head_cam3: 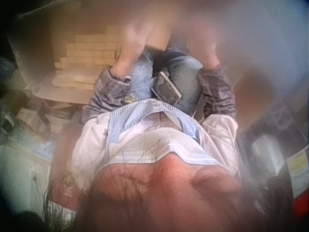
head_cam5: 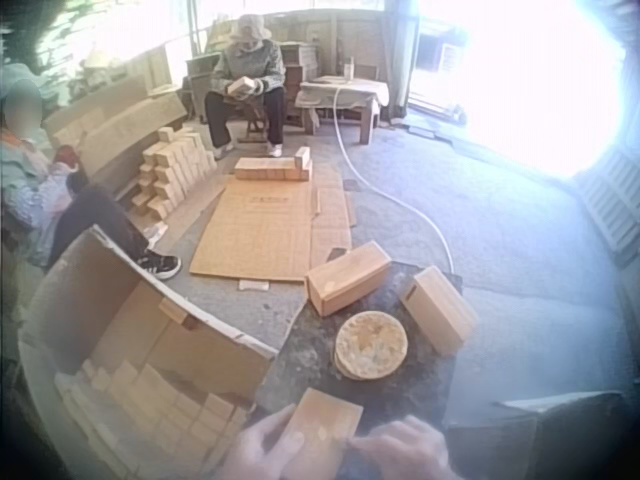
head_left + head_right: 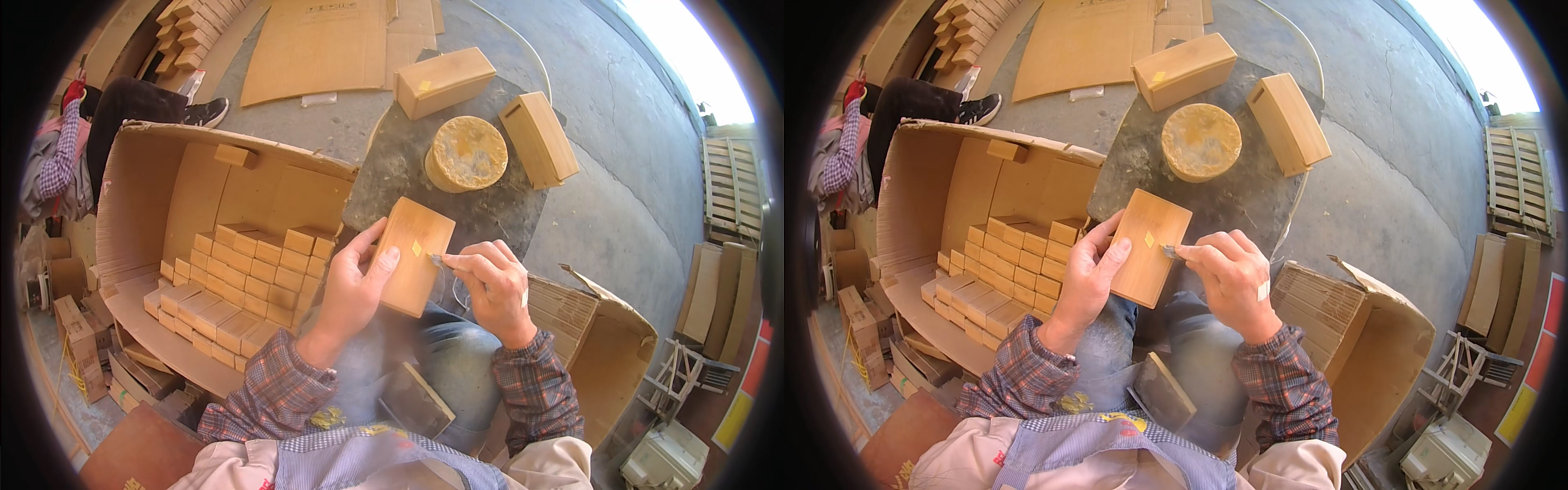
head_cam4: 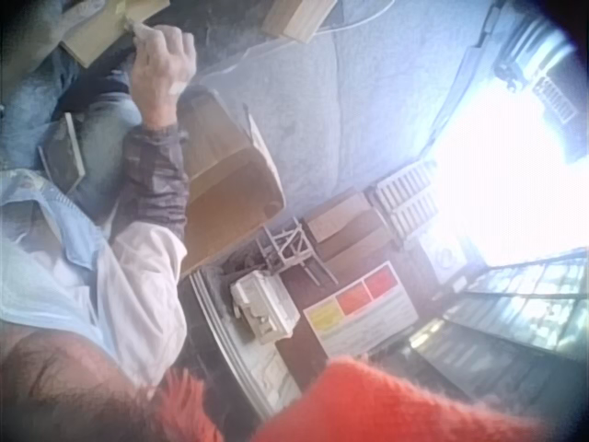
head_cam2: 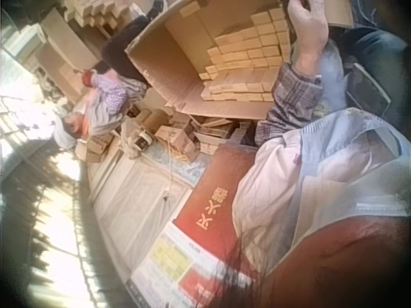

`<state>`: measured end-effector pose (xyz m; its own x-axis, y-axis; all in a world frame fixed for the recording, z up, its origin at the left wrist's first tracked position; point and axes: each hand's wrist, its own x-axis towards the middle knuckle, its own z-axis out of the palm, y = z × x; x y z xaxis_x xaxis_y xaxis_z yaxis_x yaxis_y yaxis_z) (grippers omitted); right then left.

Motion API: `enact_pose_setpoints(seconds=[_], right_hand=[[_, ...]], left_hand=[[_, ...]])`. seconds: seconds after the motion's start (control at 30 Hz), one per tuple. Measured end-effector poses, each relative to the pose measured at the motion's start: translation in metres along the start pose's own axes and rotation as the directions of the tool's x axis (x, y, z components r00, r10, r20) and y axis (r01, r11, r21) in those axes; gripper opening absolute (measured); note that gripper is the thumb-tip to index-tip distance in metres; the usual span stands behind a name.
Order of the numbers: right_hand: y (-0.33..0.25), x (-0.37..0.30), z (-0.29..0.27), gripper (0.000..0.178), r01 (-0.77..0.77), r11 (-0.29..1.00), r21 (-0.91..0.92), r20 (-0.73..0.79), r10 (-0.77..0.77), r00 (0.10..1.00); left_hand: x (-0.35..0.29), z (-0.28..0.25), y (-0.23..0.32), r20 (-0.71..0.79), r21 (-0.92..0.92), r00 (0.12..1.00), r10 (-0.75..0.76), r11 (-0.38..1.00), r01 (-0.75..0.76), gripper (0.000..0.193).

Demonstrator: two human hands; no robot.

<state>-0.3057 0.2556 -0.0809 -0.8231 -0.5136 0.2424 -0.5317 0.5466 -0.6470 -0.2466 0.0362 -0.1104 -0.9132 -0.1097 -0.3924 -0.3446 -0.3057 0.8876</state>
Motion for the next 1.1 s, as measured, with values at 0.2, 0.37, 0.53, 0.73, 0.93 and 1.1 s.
enact_pose_setpoints(seconds=[0.2, 0.37, 0.53, 0.73, 0.93, 1.1], right_hand=[[-0.0045, -0.0076, 0.0002, 0.016, -0.058, 0.996, 0.073, -0.029, 0.061, 0.998], [-0.0029, -0.0049, 0.0012, 0.019, -0.104, 0.991, 0.089, -0.104, 0.113, 0.988], [-0.0025, -0.0043, 0.0027, 0.019, -0.028, 0.999, -0.017, -0.079, 0.027, 0.996], [-0.0087, -0.0095, 0.0060, 0.018, -0.010, 1.000, -0.025, -0.066, 0.008, 0.998], [-0.0085, -0.0045, 0.0078, 0.015, -0.109, 0.993, 0.047, -0.132, 0.114, 0.985], [-0.0104, -0.0038, 0.0058, 0.016, -0.097, 0.995, 0.007, -0.063, 0.097, 0.993]], left_hand=[[0.0007, -0.0005, -0.0004, 0.006, 0.006, 1.000, 0.009, 1.000, -0.009, 0.066], [0.0016, 0.0024, 0.0006, 0.016, -0.014, 0.999, 0.042, 0.999, -0.042, 0.066], [0.0024, 0.0028, 0.0022, 0.011, -0.007, 1.000, 0.022, 1.000, -0.021, 0.065], [0.0021, 0.0036, 0.0026, 0.010, -0.022, 1.000, 0.014, 1.000, -0.014, 0.064], [0.0023, 0.0037, 0.0016, 0.008, 0.009, 0.999, 0.037, 0.999, -0.037, 0.064], [0.0038, 0.0020, 0.0004, 0.003, -0.001, 1.000, 0.023, 1.000, -0.023, 0.064]])
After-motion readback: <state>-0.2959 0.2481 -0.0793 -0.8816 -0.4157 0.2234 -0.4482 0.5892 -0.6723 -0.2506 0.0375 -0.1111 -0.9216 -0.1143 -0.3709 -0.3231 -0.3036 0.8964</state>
